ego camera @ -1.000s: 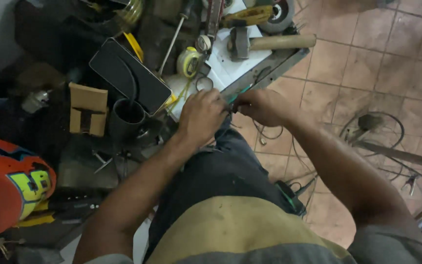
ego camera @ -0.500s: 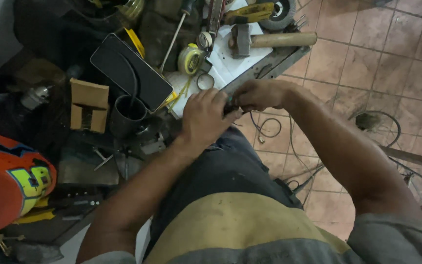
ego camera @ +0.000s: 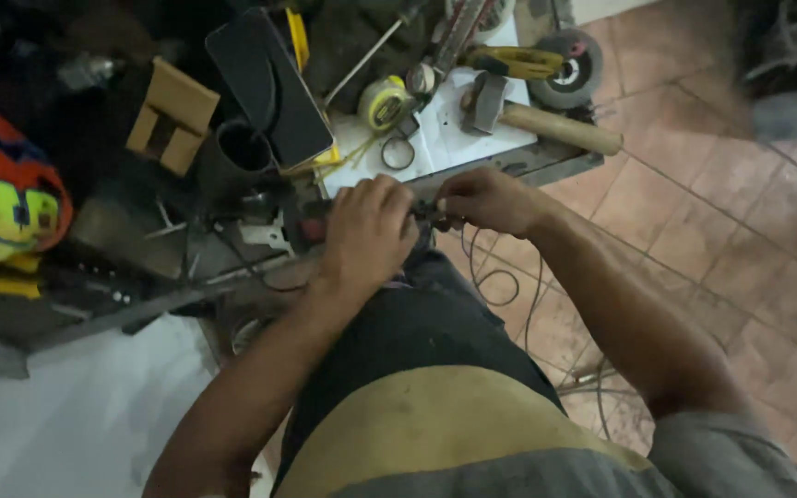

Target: Repairing an electrical component on a workbench using pliers and a screwdriver to manipulate and secure wires.

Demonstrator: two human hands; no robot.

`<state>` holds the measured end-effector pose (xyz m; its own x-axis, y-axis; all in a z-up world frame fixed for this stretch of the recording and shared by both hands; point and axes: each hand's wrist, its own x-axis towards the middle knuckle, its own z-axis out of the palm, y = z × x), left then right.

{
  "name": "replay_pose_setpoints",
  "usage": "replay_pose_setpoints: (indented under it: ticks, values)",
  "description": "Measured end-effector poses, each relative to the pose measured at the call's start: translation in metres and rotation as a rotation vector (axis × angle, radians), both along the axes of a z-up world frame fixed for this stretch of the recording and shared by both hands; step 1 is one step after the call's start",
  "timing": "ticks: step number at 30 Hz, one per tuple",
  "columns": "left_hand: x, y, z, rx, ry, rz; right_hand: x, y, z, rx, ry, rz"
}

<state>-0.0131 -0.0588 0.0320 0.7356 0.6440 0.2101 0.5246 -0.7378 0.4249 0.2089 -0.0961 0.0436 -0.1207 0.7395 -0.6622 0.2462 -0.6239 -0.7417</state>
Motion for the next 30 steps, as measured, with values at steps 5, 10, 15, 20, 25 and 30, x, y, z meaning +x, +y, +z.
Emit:
replay_pose_setpoints:
  ticks: [5, 10, 15, 20, 25, 30]
  values:
    - [0.004, -0.001, -0.006, -0.321, -0.154, 0.092, 0.019, -0.013, -0.025, 0.179, -0.057, 0.122]
    - [0.012, 0.017, -0.003, -0.617, 0.010, 0.151, 0.018, -0.016, -0.031, 0.332, -0.114, 0.203]
    - [0.034, 0.031, -0.034, -0.447, 0.243, 0.182, 0.012, -0.021, -0.039, 0.615, -0.399, 0.338]
    - [0.040, 0.040, -0.034, -0.402, 0.210, 0.057, 0.006, -0.025, -0.045, 1.075, -0.804, 0.424]
    - [0.038, 0.039, -0.035, -0.336, 0.239, 0.054, -0.015, -0.015, -0.012, 1.398, -0.919, 0.469]
    - [0.031, 0.031, -0.046, -0.115, -0.016, 0.185, -0.014, -0.019, -0.025, 0.812, -1.059, 0.588]
